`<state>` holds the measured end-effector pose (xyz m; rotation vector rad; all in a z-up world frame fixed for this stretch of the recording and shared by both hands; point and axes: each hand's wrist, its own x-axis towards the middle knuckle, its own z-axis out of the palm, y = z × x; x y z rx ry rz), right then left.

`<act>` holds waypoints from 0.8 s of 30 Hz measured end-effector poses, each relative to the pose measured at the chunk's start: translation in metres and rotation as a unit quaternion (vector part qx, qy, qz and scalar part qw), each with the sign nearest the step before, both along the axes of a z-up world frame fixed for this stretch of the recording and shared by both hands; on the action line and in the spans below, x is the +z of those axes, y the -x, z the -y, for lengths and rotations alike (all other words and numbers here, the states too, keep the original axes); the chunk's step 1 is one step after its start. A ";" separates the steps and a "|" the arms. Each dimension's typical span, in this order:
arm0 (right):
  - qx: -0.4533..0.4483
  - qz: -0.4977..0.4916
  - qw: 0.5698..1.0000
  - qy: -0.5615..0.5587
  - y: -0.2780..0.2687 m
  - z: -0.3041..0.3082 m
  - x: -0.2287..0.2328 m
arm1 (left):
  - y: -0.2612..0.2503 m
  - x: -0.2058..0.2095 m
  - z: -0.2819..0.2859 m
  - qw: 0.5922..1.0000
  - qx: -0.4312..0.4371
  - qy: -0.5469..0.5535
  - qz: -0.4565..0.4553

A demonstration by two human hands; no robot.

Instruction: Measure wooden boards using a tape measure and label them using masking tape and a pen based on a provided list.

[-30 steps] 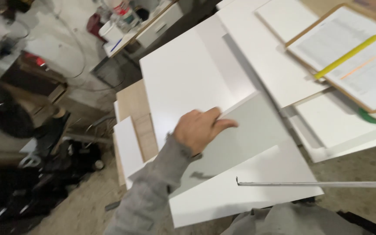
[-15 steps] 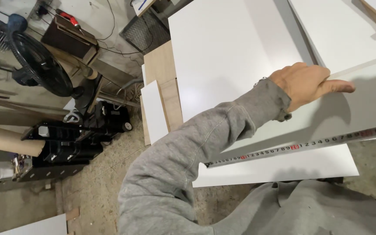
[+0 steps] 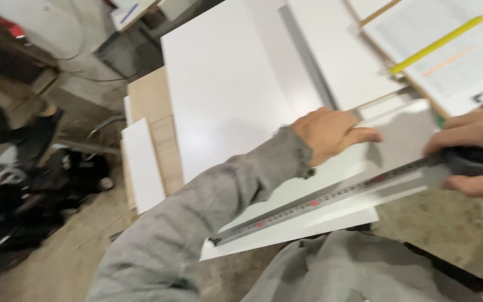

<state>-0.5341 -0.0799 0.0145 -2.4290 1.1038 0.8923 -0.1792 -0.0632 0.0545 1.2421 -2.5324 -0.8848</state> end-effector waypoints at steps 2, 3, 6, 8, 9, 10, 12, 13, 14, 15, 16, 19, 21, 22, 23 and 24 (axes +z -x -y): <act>-0.018 -0.050 0.999 0.010 -0.049 -0.008 0.095 | -0.002 0.014 -0.003 1.000 -0.009 -0.006 -0.019; -0.025 -0.074 0.997 0.015 -0.083 -0.029 0.128 | -0.006 0.020 -0.004 1.000 -0.001 -0.017 -0.017; -0.059 -0.123 0.991 0.004 -0.061 -0.026 0.153 | -0.010 0.051 -0.010 0.997 0.021 -0.061 -0.033; -0.071 -0.097 0.993 0.010 -0.035 -0.018 0.148 | -0.008 0.055 -0.013 0.999 0.014 -0.047 -0.006; -0.081 -0.061 0.995 0.012 -0.024 -0.015 0.145 | -0.008 0.057 -0.014 0.999 0.010 -0.036 0.032; -0.080 -0.064 0.995 0.014 -0.019 -0.013 0.145 | -0.009 0.055 -0.015 0.999 0.011 -0.034 0.029; -0.092 -0.039 0.995 -0.001 -0.011 -0.012 0.146 | -0.011 0.050 -0.016 1.000 -0.002 -0.004 -0.007; -0.091 -0.040 0.995 -0.001 -0.008 -0.012 0.146 | -0.008 0.052 -0.015 1.000 -0.001 -0.004 -0.008; -0.094 -0.040 0.995 -0.005 -0.007 -0.012 0.145 | -0.008 0.055 -0.015 0.999 0.007 -0.029 0.021; -0.096 -0.040 0.995 -0.010 -0.006 -0.012 0.144 | -0.007 0.058 -0.014 0.997 0.015 -0.055 0.051; -0.095 -0.040 0.995 -0.009 -0.008 -0.014 0.146 | -0.006 0.059 -0.014 0.997 0.016 -0.054 0.051; -0.096 -0.034 0.995 0.010 -0.008 -0.017 0.148 | -0.005 0.061 -0.012 0.997 0.014 -0.051 0.053; -0.099 -0.008 0.995 0.029 -0.002 -0.015 0.143 | -0.007 0.062 -0.011 0.998 0.005 -0.038 0.043; -0.095 -0.006 0.995 0.031 -0.004 -0.014 0.144 | -0.006 0.065 -0.010 0.998 0.010 -0.036 0.045; -0.087 0.001 0.995 0.042 -0.006 -0.012 0.145 | -0.006 0.069 -0.009 0.997 0.014 -0.047 0.060; -0.081 0.007 0.995 0.052 -0.008 -0.012 0.146 | -0.005 0.073 -0.007 0.995 0.017 -0.058 0.075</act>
